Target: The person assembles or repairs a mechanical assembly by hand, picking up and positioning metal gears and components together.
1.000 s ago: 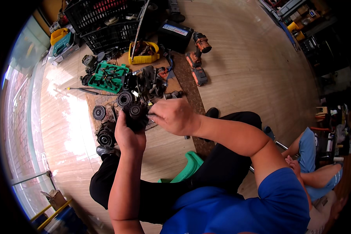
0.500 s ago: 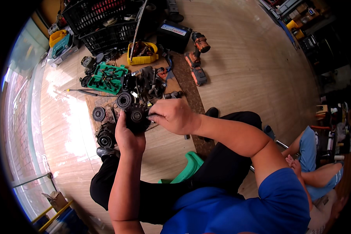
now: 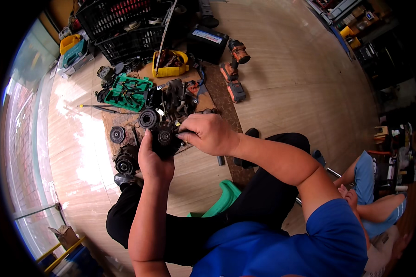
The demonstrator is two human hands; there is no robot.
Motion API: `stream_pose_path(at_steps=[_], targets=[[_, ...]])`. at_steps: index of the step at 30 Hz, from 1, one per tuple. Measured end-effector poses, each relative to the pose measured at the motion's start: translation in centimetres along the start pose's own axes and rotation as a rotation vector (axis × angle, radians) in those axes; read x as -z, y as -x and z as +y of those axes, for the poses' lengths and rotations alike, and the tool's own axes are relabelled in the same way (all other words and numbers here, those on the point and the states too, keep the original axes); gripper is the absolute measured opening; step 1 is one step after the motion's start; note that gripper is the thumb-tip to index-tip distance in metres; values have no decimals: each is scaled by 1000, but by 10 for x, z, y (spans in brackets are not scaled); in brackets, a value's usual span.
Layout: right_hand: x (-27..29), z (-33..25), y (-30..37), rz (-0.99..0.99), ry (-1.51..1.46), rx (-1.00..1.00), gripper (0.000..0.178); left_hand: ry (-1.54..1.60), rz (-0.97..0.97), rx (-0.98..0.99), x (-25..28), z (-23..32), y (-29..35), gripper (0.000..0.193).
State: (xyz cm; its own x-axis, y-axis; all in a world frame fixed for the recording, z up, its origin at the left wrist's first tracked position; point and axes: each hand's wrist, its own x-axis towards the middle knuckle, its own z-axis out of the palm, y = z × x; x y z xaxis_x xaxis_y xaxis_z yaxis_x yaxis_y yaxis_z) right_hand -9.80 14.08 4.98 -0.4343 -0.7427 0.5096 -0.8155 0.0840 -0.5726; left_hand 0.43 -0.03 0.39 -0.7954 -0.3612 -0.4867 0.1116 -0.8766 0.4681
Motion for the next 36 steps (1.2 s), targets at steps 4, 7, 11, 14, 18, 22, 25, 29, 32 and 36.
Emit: stream_pose_path(at_steps=[4,7,11,14,18,22,25,29,32,36], targets=[[-12,-11,6,-29,80,128,14,33,-1,-19,3,2,-1,33],[-14,-16,9,-37,58,155,13,61,-7,-26,11,0,-7,33],[-5,-5,5,-13,27,136,11,38,-15,-34,7,0,-4,33],[10,6,1,49,-25,-8,9,11,4,-47,4,2,-4,33],[31,7,-4,100,-25,-75,10,-22,41,-79,22,4,-19,38],[43,7,-2,131,-34,-70,10,-77,133,-122,36,2,-36,32],[53,10,-1,163,0,-45,10,-215,214,-210,51,-4,-52,28],[68,17,-2,218,36,-52,10,-459,337,-221,85,-14,-78,27],[78,21,-1,260,41,-51,10,-656,432,-213,149,-23,-107,30],[90,25,-1,273,59,-49,10,-762,577,-240,247,-46,-137,36]])
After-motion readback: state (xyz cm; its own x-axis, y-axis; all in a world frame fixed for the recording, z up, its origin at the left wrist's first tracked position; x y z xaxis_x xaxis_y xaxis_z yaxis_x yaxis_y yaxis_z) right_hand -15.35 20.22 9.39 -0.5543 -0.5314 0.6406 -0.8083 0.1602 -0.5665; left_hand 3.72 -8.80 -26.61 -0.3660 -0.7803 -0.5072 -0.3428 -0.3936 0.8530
